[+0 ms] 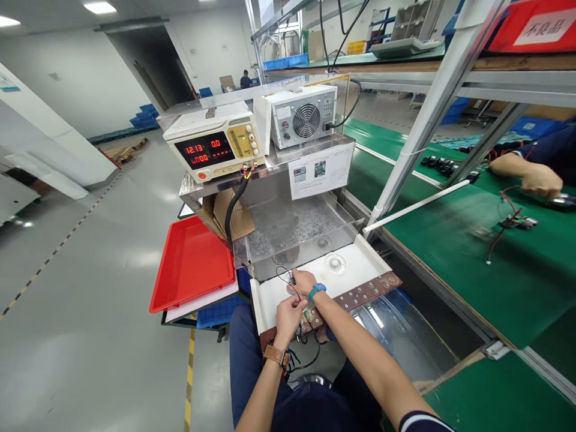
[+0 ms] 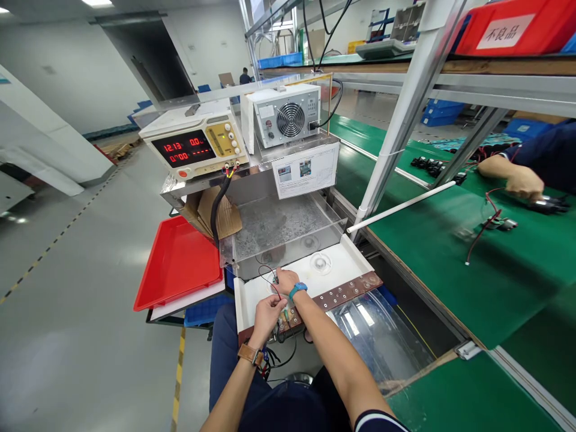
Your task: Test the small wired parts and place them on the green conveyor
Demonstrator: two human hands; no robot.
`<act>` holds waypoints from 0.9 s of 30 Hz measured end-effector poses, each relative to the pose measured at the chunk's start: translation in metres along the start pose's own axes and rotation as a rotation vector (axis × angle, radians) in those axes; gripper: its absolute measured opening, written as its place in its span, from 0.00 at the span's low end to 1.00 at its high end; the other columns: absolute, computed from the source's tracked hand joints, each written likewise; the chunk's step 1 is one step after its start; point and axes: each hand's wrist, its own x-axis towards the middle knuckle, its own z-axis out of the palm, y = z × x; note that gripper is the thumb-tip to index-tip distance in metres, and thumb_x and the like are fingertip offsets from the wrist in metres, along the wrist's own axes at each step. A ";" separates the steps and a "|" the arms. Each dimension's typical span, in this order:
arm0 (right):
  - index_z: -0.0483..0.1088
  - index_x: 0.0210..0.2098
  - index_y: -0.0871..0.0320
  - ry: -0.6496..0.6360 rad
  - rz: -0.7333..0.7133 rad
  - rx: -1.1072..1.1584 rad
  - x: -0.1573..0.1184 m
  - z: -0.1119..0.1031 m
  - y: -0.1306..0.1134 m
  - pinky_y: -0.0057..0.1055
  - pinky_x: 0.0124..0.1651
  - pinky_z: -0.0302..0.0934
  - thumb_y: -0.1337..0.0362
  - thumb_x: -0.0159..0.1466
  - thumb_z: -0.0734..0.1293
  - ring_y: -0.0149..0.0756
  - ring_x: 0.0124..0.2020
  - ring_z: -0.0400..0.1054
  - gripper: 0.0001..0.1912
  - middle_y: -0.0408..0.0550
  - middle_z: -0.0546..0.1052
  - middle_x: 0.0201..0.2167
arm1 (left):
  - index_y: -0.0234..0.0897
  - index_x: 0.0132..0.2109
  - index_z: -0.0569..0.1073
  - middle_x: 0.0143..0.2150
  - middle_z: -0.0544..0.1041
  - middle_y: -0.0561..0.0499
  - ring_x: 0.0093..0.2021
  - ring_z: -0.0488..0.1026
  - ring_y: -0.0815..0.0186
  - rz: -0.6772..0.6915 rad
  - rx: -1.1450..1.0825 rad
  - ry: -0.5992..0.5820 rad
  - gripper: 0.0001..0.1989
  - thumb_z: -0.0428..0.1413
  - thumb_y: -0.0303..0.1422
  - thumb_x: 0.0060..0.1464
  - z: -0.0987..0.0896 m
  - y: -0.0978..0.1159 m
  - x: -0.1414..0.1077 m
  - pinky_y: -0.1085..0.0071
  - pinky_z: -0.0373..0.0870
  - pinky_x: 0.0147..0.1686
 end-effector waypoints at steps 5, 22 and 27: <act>0.66 0.47 0.59 0.027 -0.017 -0.017 0.000 0.000 0.000 0.31 0.40 0.57 0.52 0.60 0.66 0.44 0.44 0.72 0.21 0.54 0.78 0.41 | 0.36 0.32 0.78 0.28 0.79 0.49 0.30 0.73 0.63 0.007 0.012 -0.001 0.15 0.56 0.43 0.50 0.000 -0.002 0.000 0.72 0.65 0.32; 0.66 0.48 0.58 0.021 0.004 -0.003 0.000 -0.001 -0.002 0.31 0.39 0.57 0.51 0.60 0.65 0.44 0.43 0.72 0.21 0.53 0.78 0.40 | 0.35 0.27 0.75 0.24 0.76 0.51 0.26 0.68 0.66 0.024 -0.042 -0.017 0.14 0.56 0.42 0.49 0.000 -0.005 0.002 0.72 0.62 0.30; 0.66 0.47 0.58 0.026 -0.008 -0.009 -0.001 -0.001 -0.001 0.31 0.39 0.57 0.51 0.61 0.65 0.43 0.42 0.72 0.21 0.53 0.78 0.40 | 0.35 0.28 0.75 0.25 0.76 0.51 0.27 0.69 0.65 0.034 -0.027 -0.008 0.14 0.56 0.41 0.50 -0.001 -0.002 0.001 0.72 0.61 0.30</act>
